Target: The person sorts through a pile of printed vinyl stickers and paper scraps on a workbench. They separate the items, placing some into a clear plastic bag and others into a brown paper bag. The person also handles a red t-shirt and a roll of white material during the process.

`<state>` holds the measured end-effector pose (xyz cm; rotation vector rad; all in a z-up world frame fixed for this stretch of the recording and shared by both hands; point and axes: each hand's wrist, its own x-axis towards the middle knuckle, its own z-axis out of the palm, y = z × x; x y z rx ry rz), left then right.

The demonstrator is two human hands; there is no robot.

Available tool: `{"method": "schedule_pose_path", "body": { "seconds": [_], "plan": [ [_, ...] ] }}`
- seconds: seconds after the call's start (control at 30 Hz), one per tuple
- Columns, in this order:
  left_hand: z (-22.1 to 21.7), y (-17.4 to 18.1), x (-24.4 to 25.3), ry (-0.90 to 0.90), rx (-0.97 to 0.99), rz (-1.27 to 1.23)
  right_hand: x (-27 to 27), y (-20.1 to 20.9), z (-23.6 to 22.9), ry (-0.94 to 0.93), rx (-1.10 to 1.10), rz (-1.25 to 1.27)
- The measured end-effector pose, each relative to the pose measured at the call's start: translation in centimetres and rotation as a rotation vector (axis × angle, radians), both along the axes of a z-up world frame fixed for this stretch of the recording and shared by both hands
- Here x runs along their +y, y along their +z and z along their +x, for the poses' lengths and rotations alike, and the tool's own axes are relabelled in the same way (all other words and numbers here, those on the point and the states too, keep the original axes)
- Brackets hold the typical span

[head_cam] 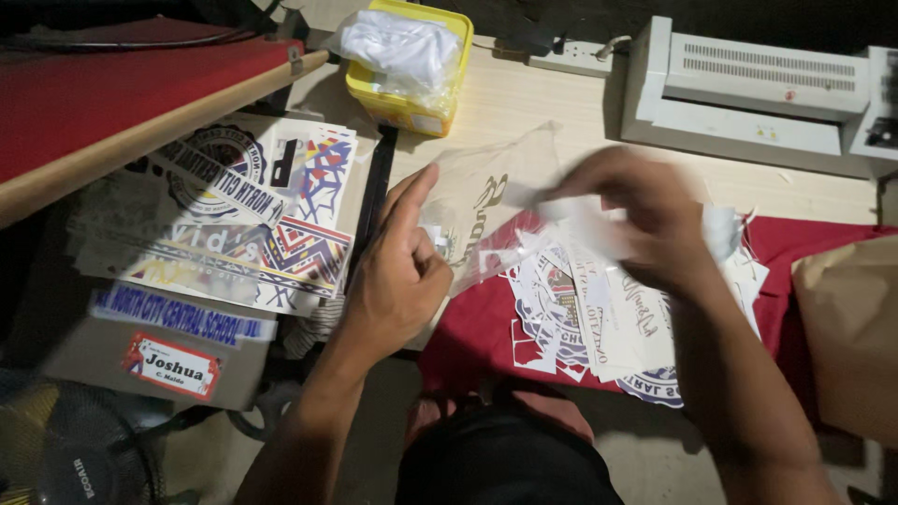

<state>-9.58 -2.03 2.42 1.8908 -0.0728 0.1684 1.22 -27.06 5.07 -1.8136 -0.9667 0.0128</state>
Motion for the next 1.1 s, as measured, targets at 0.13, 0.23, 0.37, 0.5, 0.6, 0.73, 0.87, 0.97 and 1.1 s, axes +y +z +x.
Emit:
{"method": "schedule_pose_path", "body": {
  "seconds": [0.13,0.23,0.37,0.5,0.6,0.73,0.87,0.97,1.1],
  "plan": [
    [0.0,-0.3,0.3,-0.007,-0.045,-0.006,2.9,-0.5,-0.5,-0.063,-0.343,-0.364],
    [-0.4,-0.4,1.7,0.042,-0.042,-0.039,-1.5,-3.9,1.4,-0.156,-0.282,-0.078],
    [-1.9,-0.4,2.9,0.126,0.055,-0.09,-4.9,-15.0,3.8,-0.408,0.245,-0.155],
    [-2.3,-0.4,3.3,0.079,0.019,-0.162,-2.1,-27.4,1.8,-0.563,0.232,-0.743],
    [-2.2,-0.2,3.3,0.065,0.023,-0.151,0.8,-31.3,-0.7,-0.537,0.289,-1.093],
    [-2.2,0.0,3.6,0.062,0.066,-0.149,2.5,-31.3,-2.9,-0.601,0.074,-1.036],
    [-1.9,0.0,4.1,0.034,0.043,-0.135,3.0,-32.3,-3.2,-0.608,0.115,-0.927],
    [-1.7,-0.1,4.4,0.021,0.051,-0.148,2.2,-34.9,-2.8,-0.613,0.124,-0.826],
    [-1.4,0.0,4.7,-0.012,0.036,-0.145,-0.2,-38.2,-2.2,-0.602,-0.003,-0.533]
  ]
}}
